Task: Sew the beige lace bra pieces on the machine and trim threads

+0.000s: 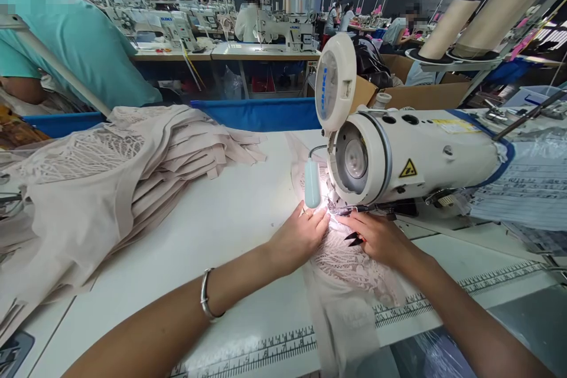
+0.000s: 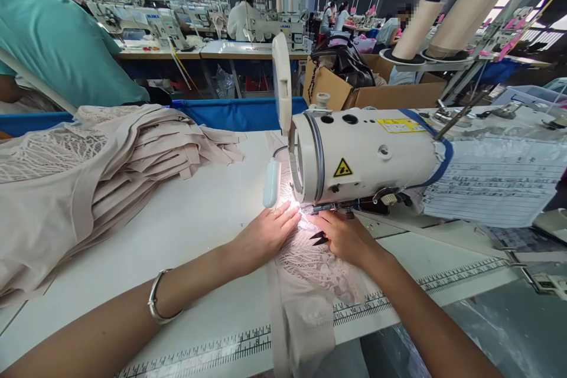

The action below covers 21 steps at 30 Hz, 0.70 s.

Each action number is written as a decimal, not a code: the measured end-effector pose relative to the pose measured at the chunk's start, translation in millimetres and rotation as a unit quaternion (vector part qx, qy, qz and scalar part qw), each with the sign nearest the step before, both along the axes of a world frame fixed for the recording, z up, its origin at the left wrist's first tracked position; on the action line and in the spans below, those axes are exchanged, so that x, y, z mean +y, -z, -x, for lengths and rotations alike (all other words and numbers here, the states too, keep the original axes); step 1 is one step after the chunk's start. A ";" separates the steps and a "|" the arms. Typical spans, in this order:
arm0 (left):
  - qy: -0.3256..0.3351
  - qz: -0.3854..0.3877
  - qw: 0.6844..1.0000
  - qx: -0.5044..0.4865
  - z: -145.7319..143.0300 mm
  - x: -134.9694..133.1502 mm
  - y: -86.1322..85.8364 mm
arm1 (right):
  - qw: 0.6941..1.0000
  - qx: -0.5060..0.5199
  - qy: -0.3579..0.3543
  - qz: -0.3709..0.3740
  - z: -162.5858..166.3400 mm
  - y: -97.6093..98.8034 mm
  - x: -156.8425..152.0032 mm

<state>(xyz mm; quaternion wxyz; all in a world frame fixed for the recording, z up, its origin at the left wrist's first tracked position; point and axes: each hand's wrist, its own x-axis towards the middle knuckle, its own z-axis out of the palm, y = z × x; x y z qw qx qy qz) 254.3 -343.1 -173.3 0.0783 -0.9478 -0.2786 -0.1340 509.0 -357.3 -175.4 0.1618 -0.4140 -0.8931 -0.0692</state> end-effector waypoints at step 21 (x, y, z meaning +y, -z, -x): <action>0.018 0.128 0.985 -0.111 -8.6 -13.4 -12.7 | 0.993 0.102 -0.013 0.055 3.5 -5.9 -4.0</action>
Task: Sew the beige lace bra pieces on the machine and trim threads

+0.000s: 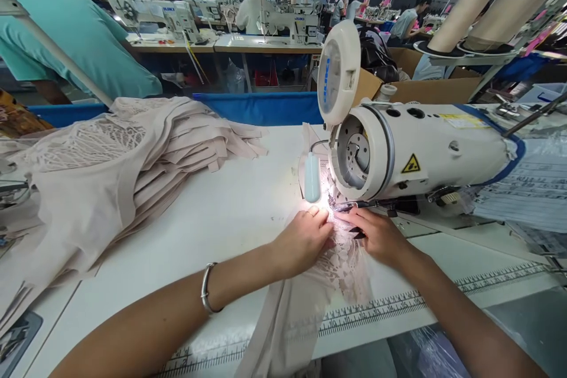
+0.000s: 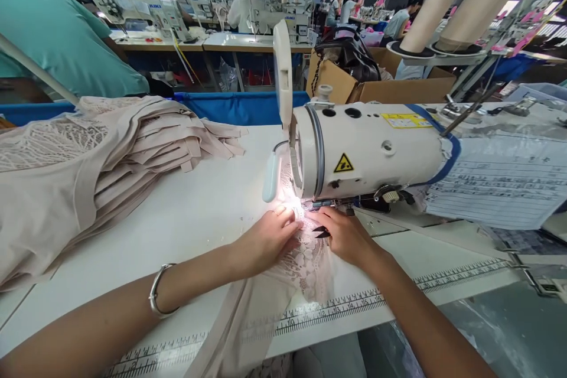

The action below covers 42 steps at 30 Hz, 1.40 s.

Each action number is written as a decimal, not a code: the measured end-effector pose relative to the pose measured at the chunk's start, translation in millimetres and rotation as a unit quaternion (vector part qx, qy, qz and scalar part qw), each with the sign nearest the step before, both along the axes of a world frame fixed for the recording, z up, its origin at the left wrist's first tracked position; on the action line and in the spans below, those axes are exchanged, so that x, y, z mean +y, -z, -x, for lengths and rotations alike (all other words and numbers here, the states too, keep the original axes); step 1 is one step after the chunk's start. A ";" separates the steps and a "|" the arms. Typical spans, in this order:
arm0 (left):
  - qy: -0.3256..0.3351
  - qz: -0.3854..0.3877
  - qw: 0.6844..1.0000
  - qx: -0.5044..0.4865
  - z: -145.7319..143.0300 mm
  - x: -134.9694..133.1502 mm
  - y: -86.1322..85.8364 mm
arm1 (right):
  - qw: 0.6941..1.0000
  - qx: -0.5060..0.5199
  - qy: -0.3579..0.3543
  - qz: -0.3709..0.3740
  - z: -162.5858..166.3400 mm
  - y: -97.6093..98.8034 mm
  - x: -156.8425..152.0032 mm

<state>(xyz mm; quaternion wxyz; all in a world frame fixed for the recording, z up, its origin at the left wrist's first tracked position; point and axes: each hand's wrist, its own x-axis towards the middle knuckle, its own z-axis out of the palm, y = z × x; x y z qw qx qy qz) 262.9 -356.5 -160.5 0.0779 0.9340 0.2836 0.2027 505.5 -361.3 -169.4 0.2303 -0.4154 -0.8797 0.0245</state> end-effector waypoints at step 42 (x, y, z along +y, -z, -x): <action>0.087 -0.097 0.991 0.014 9.6 11.0 3.1 | 0.992 0.019 -0.081 -0.096 -0.1 -6.8 1.5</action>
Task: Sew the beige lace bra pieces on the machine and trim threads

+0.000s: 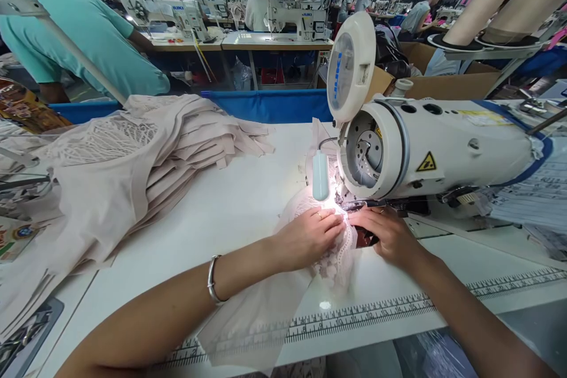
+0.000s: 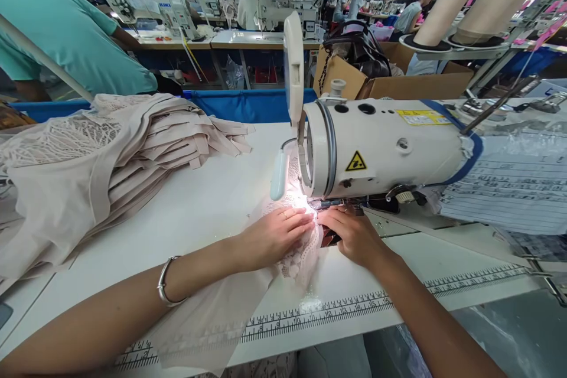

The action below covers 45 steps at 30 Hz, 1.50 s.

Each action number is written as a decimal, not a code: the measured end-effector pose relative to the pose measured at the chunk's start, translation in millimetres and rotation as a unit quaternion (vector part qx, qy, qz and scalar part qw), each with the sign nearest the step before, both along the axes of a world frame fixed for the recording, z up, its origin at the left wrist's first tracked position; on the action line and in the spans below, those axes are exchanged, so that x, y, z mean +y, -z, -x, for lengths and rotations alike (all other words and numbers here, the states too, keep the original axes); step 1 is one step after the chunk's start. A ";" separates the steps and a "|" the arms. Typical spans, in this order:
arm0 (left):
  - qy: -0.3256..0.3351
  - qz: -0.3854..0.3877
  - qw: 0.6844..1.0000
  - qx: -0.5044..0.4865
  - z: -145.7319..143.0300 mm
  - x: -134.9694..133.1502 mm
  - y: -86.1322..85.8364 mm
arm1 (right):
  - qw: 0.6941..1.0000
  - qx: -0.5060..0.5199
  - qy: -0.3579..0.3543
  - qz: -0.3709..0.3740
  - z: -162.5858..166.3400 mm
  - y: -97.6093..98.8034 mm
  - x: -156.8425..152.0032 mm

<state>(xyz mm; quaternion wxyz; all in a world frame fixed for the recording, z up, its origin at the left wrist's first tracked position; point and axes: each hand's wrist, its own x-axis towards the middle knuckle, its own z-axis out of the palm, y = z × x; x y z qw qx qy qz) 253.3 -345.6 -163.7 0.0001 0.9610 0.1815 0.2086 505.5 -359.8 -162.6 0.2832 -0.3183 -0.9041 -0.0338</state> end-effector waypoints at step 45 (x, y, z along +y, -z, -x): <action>-0.011 -0.014 0.999 0.035 0.6 9.7 -12.3 | 0.999 0.031 -0.027 0.018 3.6 4.0 -0.6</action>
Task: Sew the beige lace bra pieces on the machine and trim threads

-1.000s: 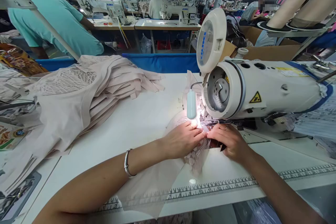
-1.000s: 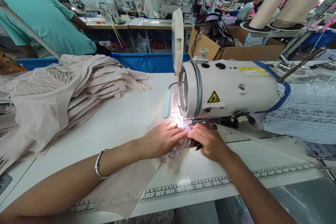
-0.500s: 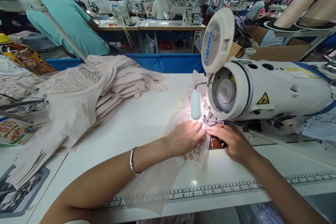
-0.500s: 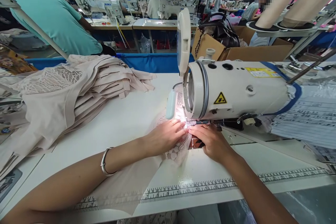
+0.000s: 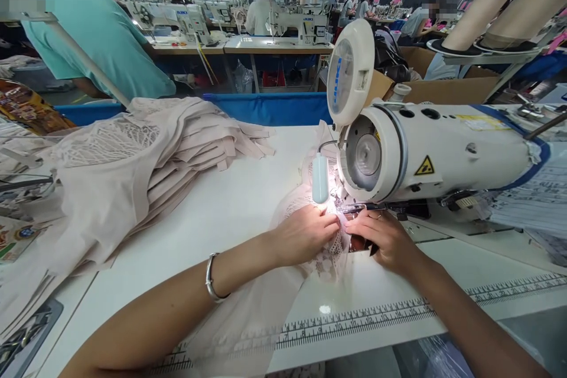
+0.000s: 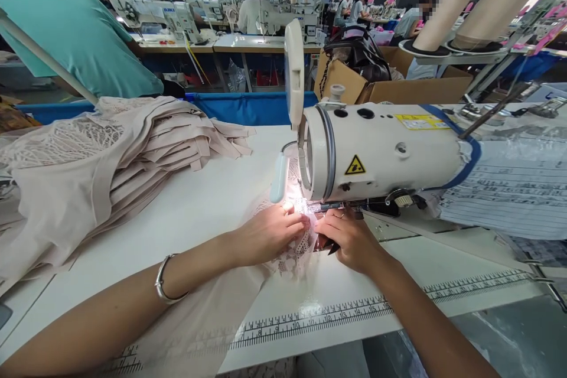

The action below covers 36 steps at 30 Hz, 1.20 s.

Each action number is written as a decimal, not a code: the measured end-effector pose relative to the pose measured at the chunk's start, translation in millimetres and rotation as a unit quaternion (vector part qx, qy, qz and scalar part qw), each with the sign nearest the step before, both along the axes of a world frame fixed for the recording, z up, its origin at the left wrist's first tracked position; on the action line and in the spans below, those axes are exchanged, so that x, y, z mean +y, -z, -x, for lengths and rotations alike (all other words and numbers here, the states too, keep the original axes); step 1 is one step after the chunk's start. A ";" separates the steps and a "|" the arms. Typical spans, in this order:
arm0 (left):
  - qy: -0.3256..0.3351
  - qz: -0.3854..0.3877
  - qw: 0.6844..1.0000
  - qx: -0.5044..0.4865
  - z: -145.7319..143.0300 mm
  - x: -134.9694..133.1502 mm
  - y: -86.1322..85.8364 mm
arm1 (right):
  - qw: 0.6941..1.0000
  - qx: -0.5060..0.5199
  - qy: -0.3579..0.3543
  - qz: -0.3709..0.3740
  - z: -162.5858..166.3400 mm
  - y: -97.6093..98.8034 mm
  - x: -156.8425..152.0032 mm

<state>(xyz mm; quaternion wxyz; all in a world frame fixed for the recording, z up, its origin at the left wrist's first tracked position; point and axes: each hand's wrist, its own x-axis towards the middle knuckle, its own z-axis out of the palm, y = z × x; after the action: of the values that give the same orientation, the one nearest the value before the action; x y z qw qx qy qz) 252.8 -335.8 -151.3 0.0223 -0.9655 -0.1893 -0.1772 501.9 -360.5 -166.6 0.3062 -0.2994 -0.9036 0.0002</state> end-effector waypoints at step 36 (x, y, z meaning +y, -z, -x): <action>0.011 -0.017 0.999 0.028 -6.1 -11.9 6.9 | 0.999 -0.030 0.019 -0.038 -0.6 6.5 1.8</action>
<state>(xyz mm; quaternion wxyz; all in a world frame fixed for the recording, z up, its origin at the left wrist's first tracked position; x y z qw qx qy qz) 258.9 -347.7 -158.3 0.0420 -0.9717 -0.1750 -0.1532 502.5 -358.7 -173.1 0.2899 -0.3048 -0.9059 -0.0496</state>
